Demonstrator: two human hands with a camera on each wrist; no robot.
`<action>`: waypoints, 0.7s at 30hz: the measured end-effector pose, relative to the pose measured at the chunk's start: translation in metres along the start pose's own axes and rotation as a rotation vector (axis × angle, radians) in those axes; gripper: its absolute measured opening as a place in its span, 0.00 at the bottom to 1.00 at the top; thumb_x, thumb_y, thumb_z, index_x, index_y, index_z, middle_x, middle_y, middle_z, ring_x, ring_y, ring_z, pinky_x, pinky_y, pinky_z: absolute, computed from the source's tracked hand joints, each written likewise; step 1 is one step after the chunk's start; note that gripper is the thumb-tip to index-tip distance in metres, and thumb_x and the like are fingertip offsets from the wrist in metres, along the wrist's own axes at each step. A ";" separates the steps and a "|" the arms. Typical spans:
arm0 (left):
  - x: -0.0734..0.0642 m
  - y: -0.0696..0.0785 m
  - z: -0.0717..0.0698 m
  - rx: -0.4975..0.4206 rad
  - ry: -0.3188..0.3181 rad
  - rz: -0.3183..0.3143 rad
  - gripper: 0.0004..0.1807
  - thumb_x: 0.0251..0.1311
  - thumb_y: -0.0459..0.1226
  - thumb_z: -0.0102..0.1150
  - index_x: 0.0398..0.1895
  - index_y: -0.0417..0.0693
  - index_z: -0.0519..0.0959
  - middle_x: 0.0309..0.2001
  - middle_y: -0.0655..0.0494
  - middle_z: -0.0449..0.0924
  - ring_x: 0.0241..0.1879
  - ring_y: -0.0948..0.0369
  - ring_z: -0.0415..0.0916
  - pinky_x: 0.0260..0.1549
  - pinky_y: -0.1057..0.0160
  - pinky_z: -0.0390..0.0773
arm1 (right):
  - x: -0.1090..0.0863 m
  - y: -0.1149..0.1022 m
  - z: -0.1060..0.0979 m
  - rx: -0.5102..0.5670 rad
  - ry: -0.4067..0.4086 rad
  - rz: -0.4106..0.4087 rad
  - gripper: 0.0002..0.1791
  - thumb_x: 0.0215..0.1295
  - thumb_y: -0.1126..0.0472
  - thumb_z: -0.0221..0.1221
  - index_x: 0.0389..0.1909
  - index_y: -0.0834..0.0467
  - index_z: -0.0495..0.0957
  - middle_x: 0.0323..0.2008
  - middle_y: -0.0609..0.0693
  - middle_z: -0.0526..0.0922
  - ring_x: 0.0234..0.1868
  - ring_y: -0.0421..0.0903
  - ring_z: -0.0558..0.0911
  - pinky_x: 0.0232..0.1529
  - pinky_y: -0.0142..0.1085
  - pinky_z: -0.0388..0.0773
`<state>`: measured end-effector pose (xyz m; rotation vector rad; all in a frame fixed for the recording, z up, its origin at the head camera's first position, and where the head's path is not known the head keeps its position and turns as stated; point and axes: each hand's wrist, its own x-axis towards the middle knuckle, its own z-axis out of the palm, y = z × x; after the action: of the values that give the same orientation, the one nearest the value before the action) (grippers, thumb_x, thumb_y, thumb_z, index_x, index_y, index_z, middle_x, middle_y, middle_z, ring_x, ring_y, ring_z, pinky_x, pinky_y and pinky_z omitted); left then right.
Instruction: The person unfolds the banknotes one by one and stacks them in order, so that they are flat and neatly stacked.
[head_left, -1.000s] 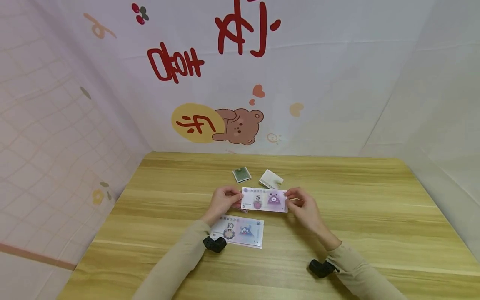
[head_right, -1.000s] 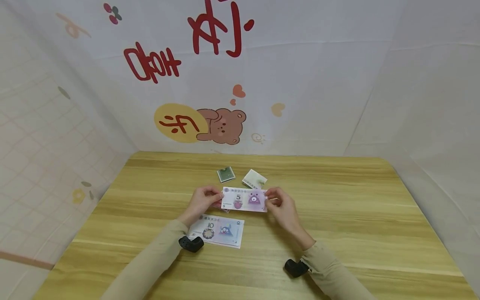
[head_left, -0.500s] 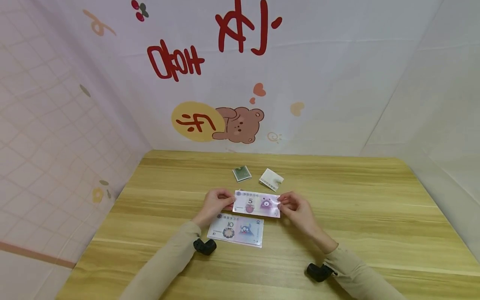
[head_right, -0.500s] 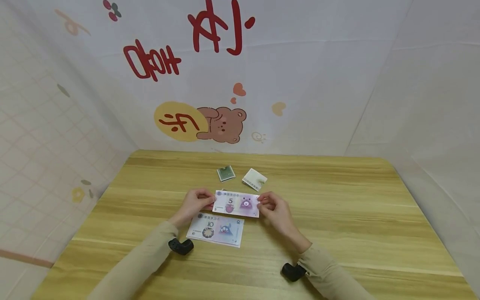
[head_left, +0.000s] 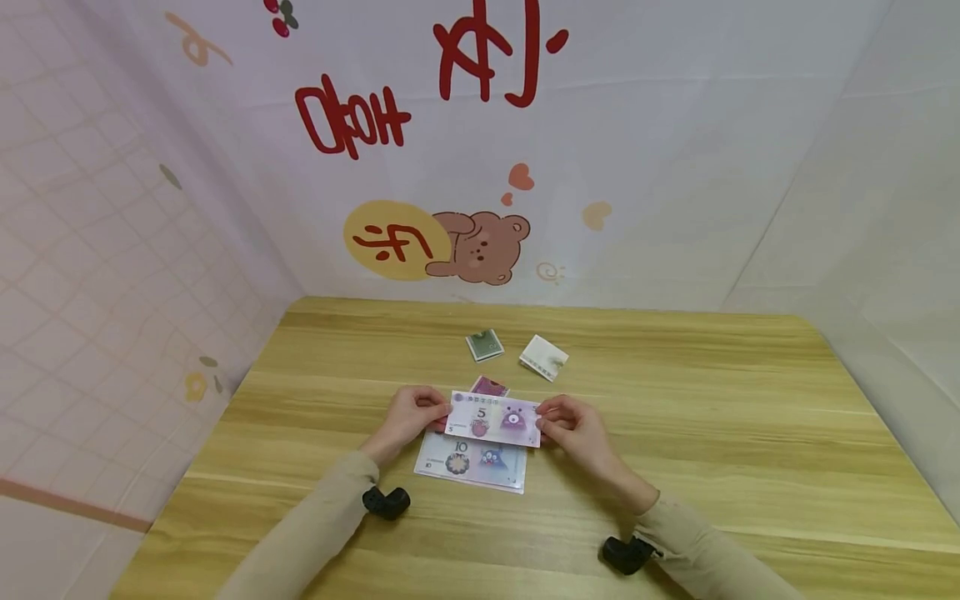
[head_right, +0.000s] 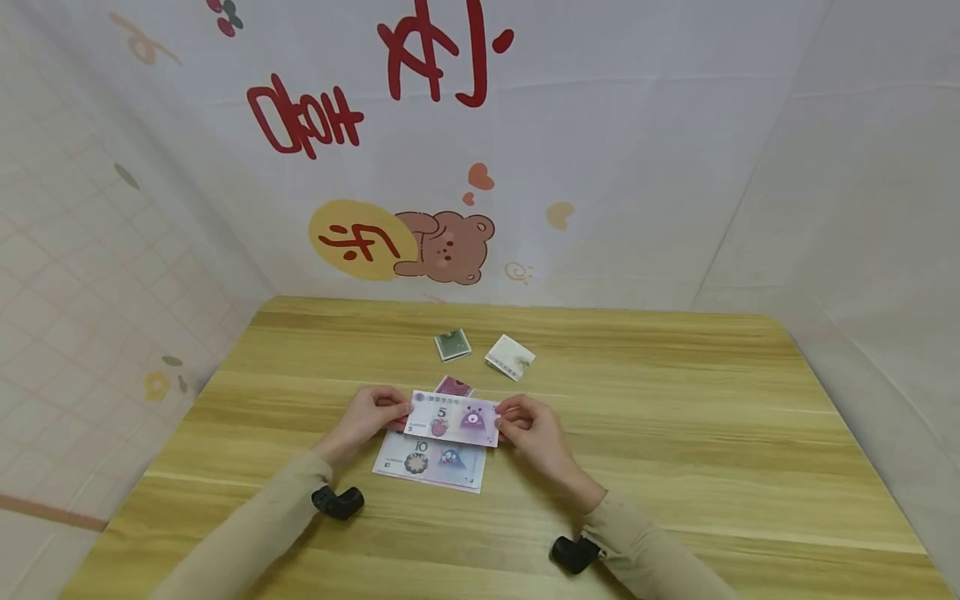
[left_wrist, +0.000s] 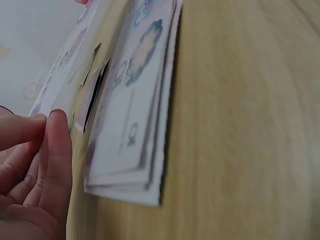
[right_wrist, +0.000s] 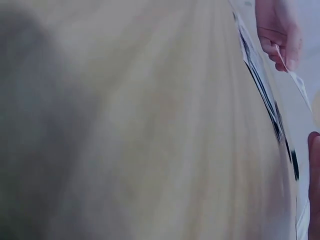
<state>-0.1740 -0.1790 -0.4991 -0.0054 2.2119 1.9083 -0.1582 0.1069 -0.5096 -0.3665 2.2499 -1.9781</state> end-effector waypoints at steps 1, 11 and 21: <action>-0.002 0.000 -0.002 0.013 -0.008 -0.005 0.06 0.60 0.24 0.58 0.35 0.22 0.76 0.25 0.46 0.80 0.25 0.59 0.79 0.29 0.61 0.82 | -0.001 -0.001 0.001 -0.013 -0.022 0.006 0.09 0.60 0.76 0.60 0.41 0.73 0.76 0.32 0.63 0.82 0.28 0.47 0.83 0.32 0.38 0.82; -0.018 -0.002 -0.017 0.126 -0.108 -0.015 0.04 0.59 0.24 0.59 0.31 0.26 0.76 0.23 0.46 0.78 0.22 0.60 0.76 0.25 0.62 0.81 | -0.015 -0.027 0.017 -0.133 -0.207 -0.004 0.06 0.59 0.79 0.56 0.37 0.75 0.75 0.28 0.66 0.81 0.28 0.60 0.81 0.31 0.47 0.82; -0.030 -0.003 -0.026 0.227 -0.218 0.041 0.04 0.60 0.25 0.58 0.30 0.29 0.76 0.20 0.49 0.76 0.20 0.63 0.72 0.21 0.68 0.75 | -0.019 -0.039 0.025 -0.230 -0.278 -0.042 0.02 0.60 0.78 0.56 0.33 0.74 0.76 0.24 0.65 0.79 0.23 0.52 0.78 0.25 0.27 0.73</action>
<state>-0.1484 -0.2094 -0.4932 0.2733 2.2769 1.5804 -0.1299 0.0833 -0.4754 -0.6716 2.3043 -1.5715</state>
